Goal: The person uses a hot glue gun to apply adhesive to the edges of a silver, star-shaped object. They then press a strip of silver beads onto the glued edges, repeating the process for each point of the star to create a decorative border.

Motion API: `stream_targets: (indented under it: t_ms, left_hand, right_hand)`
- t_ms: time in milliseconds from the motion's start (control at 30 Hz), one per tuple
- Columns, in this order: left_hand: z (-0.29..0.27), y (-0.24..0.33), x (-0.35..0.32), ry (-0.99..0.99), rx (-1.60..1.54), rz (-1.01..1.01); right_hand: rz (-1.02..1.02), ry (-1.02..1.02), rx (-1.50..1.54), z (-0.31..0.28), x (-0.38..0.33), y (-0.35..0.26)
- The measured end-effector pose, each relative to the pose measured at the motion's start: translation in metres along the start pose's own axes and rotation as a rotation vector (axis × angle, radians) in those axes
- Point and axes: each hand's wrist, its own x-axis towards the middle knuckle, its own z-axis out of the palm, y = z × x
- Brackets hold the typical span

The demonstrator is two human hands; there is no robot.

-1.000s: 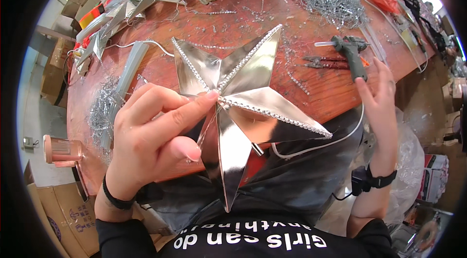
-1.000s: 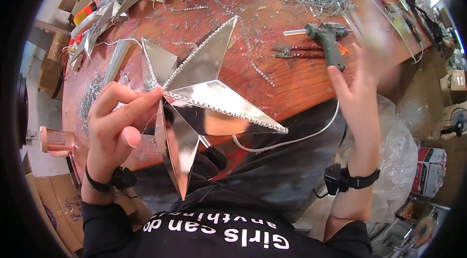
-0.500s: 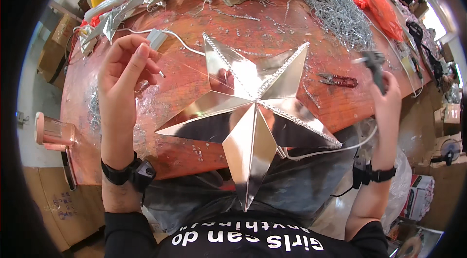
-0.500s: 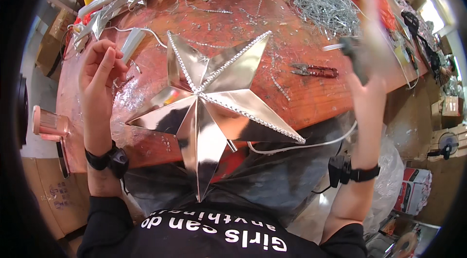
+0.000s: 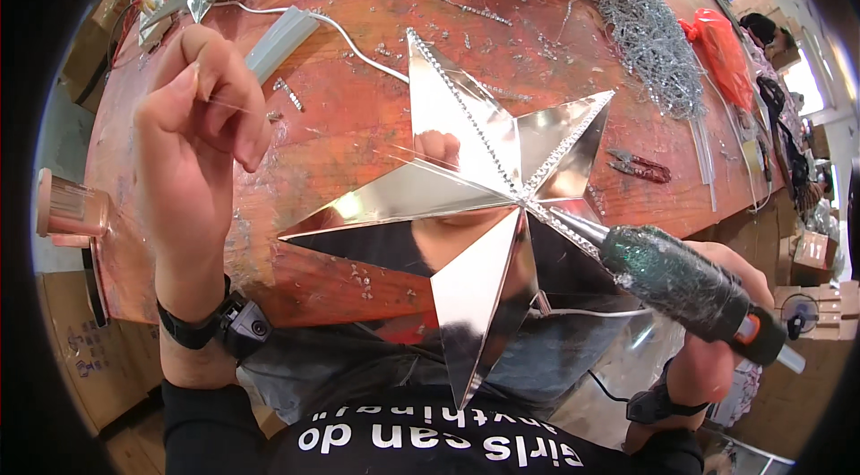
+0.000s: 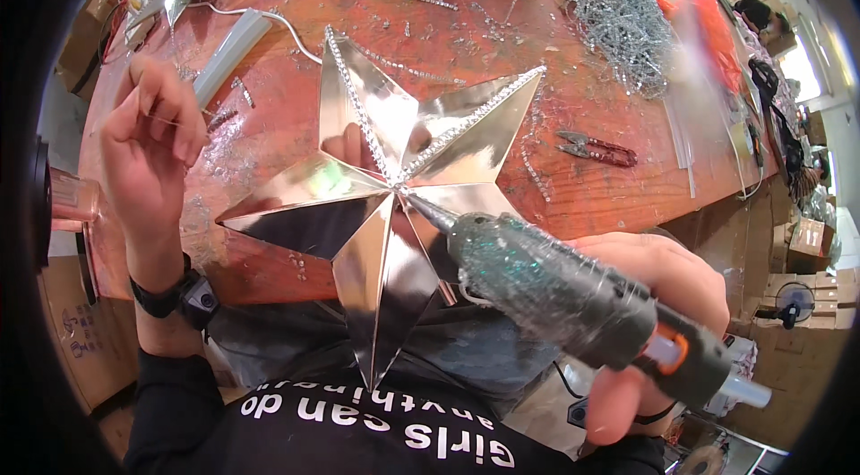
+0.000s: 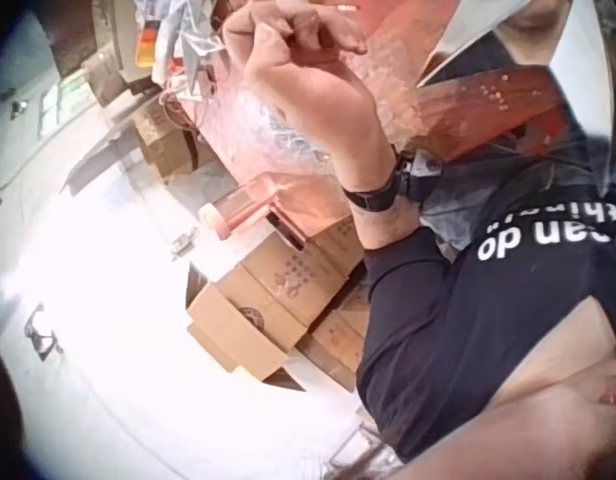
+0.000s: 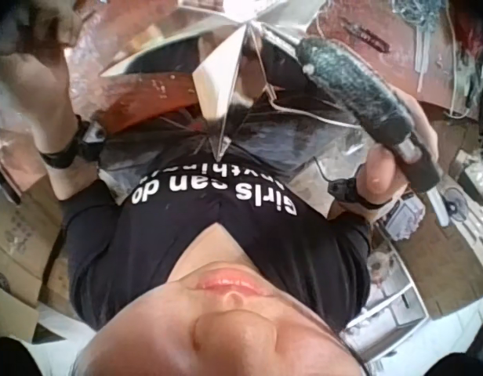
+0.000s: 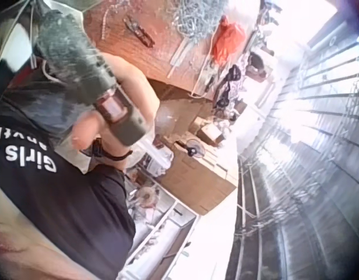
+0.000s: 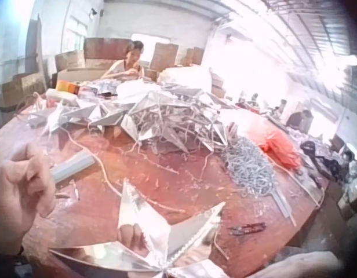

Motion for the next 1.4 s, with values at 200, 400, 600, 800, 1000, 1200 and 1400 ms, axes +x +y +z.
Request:
stream_targets:
  t_ms: [200,400,600,800,1000,1200,1400]
  left_hand:
    - [0.005,0.001,-0.001,0.032,0.193,-0.020]
    - [0.008,0.002,-0.004,0.066,0.279,-0.020]
    - [0.004,0.002,-0.007,-0.019,0.374,-0.030]
    - [0.006,0.002,-0.008,-0.022,0.357,-0.045]
    - [0.004,0.003,-0.008,-0.052,0.357,-0.047]
    - [0.004,0.003,-0.006,-0.065,0.364,-0.053]
    - [0.004,0.002,-0.006,-0.068,0.351,-0.059]
  right_hand:
    - [-0.064,-0.122,-0.161,0.002,0.010,0.002]
    - [-0.144,-0.087,-0.151,0.007,0.013,0.011]
    - [-0.084,-0.065,-0.131,0.011,0.013,0.008]
    - [-0.126,-0.154,-0.116,0.000,0.008,0.018]
    - [-0.123,-0.130,-0.166,-0.001,0.007,0.017]
    - [-0.234,-0.330,-0.283,-0.004,0.018,0.006]
    - [-0.331,-0.227,-0.333,0.006,0.011,0.001]
